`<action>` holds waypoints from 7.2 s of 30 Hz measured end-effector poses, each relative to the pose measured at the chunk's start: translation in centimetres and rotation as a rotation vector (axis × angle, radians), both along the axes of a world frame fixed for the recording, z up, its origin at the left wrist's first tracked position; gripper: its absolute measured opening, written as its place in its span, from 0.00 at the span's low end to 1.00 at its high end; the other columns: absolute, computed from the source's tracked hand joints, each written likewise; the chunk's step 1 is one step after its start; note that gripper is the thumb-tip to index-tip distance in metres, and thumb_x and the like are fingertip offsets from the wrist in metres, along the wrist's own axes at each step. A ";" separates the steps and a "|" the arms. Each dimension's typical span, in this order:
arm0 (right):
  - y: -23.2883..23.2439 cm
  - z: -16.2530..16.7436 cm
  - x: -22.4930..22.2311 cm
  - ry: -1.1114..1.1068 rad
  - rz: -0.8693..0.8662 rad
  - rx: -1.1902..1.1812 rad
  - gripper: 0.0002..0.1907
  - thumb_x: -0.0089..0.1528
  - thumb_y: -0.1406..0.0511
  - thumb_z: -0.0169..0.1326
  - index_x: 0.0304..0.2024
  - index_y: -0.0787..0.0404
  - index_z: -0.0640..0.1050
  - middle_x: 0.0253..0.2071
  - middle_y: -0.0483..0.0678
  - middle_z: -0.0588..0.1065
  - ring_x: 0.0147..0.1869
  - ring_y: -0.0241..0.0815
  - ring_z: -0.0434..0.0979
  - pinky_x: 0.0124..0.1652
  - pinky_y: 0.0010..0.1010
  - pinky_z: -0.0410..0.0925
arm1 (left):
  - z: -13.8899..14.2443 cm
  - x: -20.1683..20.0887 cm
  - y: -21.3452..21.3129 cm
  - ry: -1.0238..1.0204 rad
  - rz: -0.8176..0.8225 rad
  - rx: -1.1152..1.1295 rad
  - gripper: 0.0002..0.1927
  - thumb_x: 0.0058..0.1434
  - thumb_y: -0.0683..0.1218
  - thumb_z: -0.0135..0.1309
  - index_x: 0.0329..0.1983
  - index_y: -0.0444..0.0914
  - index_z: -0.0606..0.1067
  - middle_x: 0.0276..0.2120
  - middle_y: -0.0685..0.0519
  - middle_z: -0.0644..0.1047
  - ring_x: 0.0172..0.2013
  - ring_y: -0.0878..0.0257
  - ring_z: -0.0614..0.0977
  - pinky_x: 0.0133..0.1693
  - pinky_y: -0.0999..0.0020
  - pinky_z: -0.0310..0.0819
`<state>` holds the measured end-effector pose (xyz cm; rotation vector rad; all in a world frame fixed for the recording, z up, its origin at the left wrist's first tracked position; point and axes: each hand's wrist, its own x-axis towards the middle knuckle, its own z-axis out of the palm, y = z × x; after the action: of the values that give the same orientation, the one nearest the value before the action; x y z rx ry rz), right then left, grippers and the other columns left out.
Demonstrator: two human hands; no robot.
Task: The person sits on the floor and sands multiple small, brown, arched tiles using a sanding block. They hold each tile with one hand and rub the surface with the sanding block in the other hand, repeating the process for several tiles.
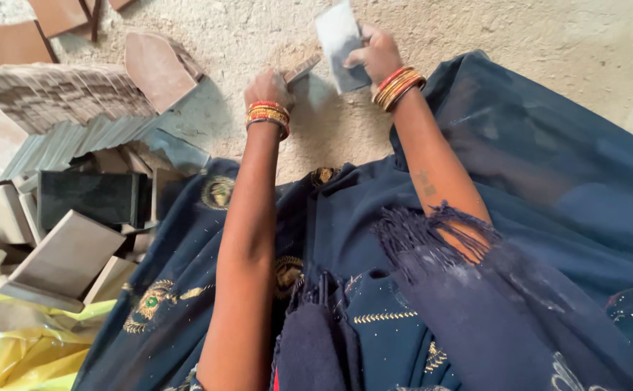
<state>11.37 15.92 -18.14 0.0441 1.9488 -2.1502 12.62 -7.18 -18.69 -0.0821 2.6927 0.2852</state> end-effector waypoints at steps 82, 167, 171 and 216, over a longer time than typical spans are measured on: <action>-4.1 1.9 0.4 -0.183 -0.107 1.001 0.26 0.67 0.60 0.54 0.64 0.57 0.62 0.34 0.58 0.81 0.38 0.57 0.84 0.34 0.47 0.77 | -2.4 -1.3 1.1 0.114 -0.204 0.119 0.06 0.56 0.44 0.55 0.29 0.42 0.82 0.31 0.41 0.81 0.34 0.44 0.85 0.35 0.52 0.80; -7.1 5.4 0.0 0.111 -0.019 1.109 0.26 0.63 0.57 0.61 0.57 0.53 0.64 0.34 0.64 0.80 0.39 0.70 0.81 0.38 0.58 0.72 | -2.5 -2.1 2.8 0.213 -0.019 0.187 0.11 0.63 0.50 0.49 0.32 0.43 0.81 0.33 0.43 0.82 0.36 0.46 0.85 0.35 0.50 0.79; -7.2 5.9 -0.9 0.117 -0.028 1.173 0.25 0.63 0.57 0.60 0.57 0.53 0.65 0.36 0.64 0.80 0.42 0.70 0.81 0.40 0.58 0.72 | -2.5 -2.5 3.4 0.242 0.000 0.220 0.10 0.64 0.47 0.51 0.33 0.43 0.81 0.34 0.43 0.82 0.35 0.46 0.85 0.34 0.50 0.80; -9.1 2.6 -0.1 0.165 0.041 0.947 0.22 0.60 0.62 0.66 0.51 0.59 0.71 0.43 0.56 0.82 0.46 0.55 0.85 0.46 0.45 0.76 | 0.3 3.8 -5.4 0.440 0.068 0.665 0.14 0.57 0.51 0.63 0.47 0.54 0.83 0.39 0.51 0.84 0.36 0.49 0.84 0.38 0.54 0.80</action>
<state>11.24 6.87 -15.53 -0.0109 2.8322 -1.0505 16.43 -12.57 -18.43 0.1016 2.8531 1.3300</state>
